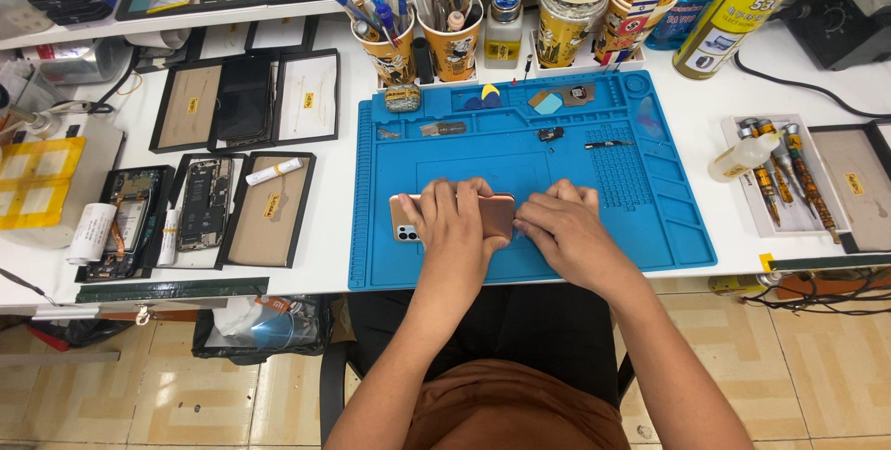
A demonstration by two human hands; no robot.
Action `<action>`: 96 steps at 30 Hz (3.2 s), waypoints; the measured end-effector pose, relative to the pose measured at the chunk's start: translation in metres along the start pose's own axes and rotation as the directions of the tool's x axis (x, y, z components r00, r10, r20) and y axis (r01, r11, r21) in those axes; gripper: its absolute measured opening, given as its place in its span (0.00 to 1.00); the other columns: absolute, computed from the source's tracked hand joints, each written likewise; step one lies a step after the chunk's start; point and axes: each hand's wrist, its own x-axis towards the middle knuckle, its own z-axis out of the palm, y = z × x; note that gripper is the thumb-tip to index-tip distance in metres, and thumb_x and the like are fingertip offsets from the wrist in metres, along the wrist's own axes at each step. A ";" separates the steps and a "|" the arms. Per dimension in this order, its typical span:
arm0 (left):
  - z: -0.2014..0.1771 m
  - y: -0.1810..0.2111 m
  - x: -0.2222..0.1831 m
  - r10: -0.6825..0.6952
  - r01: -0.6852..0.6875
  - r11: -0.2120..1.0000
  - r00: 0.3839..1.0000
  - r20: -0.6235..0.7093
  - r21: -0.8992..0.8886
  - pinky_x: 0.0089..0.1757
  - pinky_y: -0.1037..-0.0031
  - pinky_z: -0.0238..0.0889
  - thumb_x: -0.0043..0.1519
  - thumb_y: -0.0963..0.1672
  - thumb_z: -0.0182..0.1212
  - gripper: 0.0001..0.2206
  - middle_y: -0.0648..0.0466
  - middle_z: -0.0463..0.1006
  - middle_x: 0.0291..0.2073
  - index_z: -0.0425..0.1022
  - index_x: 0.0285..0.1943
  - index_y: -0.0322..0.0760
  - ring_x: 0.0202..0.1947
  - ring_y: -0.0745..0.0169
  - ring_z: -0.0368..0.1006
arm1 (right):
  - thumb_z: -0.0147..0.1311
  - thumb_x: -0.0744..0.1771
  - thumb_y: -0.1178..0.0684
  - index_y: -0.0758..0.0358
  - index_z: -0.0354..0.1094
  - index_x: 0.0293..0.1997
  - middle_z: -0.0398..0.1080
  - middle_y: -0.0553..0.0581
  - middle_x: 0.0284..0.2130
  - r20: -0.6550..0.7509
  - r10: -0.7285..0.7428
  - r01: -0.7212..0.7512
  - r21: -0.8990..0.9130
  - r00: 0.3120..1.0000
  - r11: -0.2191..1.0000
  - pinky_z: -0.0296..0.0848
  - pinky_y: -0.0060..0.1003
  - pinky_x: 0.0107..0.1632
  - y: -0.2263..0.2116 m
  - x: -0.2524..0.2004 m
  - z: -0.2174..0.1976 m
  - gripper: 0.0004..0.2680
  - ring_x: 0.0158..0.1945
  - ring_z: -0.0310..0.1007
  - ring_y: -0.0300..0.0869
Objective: The person applies adhesive along the edges of a smartphone's back cover using a small bottle and a plastic pry tool. They repeatedly apply glue and press the edges to secure the back panel while working on a blue anti-static mat.
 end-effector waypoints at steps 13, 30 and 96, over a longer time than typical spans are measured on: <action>-0.001 -0.001 -0.002 -0.001 0.001 1.000 1.000 0.001 0.008 0.62 0.22 0.21 0.43 0.41 0.84 0.36 0.42 0.66 0.46 0.63 0.58 0.42 0.66 0.28 0.53 | 0.52 0.70 0.48 0.46 0.71 0.30 0.64 0.43 0.20 0.014 0.026 -0.025 -0.060 1.000 0.998 0.53 0.42 0.57 -0.002 -0.004 0.004 0.08 0.42 0.61 0.39; -0.010 0.022 -0.009 0.153 -0.086 0.944 0.970 -0.191 0.320 0.56 0.15 0.34 0.39 0.47 0.84 0.33 0.42 0.66 0.47 0.63 0.47 0.40 0.63 0.28 0.62 | 0.50 0.71 0.45 0.44 0.75 0.39 0.65 0.44 0.26 0.026 -0.037 0.039 -0.091 0.999 0.995 0.54 0.45 0.59 0.004 -0.010 0.001 0.07 0.43 0.60 0.40; -0.032 0.008 0.015 0.183 -0.253 0.888 0.961 -0.210 -0.385 0.61 0.23 0.51 0.56 0.46 0.76 0.32 0.56 0.71 0.55 0.69 0.70 0.65 0.67 0.41 0.69 | 0.50 0.70 0.54 0.51 0.80 0.45 0.77 0.58 0.23 0.298 0.053 -0.018 -0.118 0.953 0.993 0.80 0.39 0.36 -0.057 0.042 -0.122 0.09 0.30 0.77 0.47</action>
